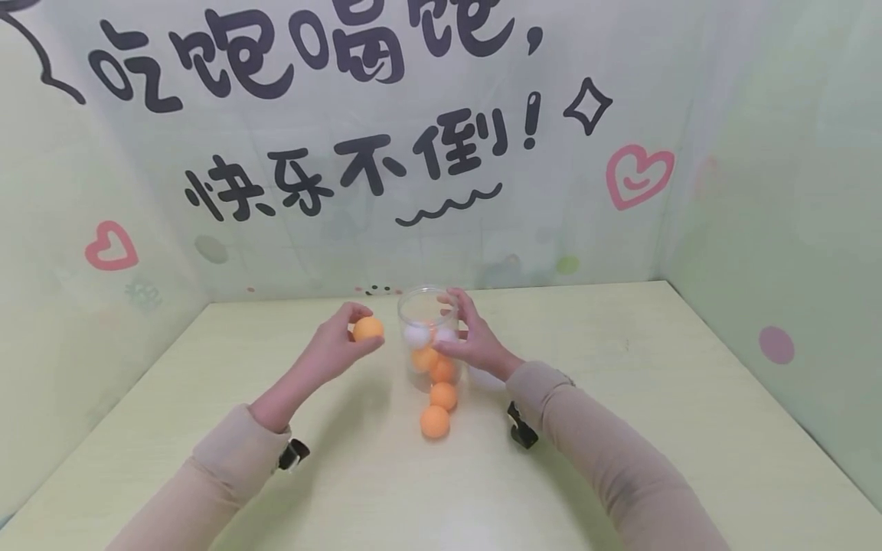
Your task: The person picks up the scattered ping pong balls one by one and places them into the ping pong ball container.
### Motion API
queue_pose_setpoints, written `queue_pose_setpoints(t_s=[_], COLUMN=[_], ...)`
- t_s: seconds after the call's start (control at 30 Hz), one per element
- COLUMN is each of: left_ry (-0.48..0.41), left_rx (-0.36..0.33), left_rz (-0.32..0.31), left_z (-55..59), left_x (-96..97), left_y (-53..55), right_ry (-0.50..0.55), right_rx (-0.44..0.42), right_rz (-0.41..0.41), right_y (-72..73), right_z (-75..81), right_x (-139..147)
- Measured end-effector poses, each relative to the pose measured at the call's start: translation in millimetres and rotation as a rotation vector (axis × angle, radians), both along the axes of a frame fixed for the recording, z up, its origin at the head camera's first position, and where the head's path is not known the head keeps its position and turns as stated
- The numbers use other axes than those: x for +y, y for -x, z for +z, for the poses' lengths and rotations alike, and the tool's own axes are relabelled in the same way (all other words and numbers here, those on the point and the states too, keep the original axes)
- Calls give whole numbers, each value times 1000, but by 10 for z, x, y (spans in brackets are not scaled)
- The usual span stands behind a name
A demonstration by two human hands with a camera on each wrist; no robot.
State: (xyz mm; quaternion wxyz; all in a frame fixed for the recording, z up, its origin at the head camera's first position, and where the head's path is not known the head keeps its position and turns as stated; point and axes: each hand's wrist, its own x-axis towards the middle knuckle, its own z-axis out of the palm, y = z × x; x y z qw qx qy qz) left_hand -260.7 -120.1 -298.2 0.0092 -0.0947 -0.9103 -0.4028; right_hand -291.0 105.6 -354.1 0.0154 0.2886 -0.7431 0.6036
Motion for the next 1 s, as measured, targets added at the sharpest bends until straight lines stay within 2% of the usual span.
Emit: queue_pose_setpoints(t_s=[0.17,0.33,0.77,1.0], left_ry=[-66,-58,-72,-7], left_rx=[103,187,224,248], left_rz=[1,-7,-50,-59], left_z=[69,125,262,297], left_x=[35,101,350,430], left_y=[26,63,147,155], right_ry=[-9,-17,14,6], right_rx=[4,29,10,6], right_rz=[-4,-9,-1,-5], right_y=[-5,3,2,-2], right_z=[-4,-18,-20,-11], right_x=[2,5,6,4])
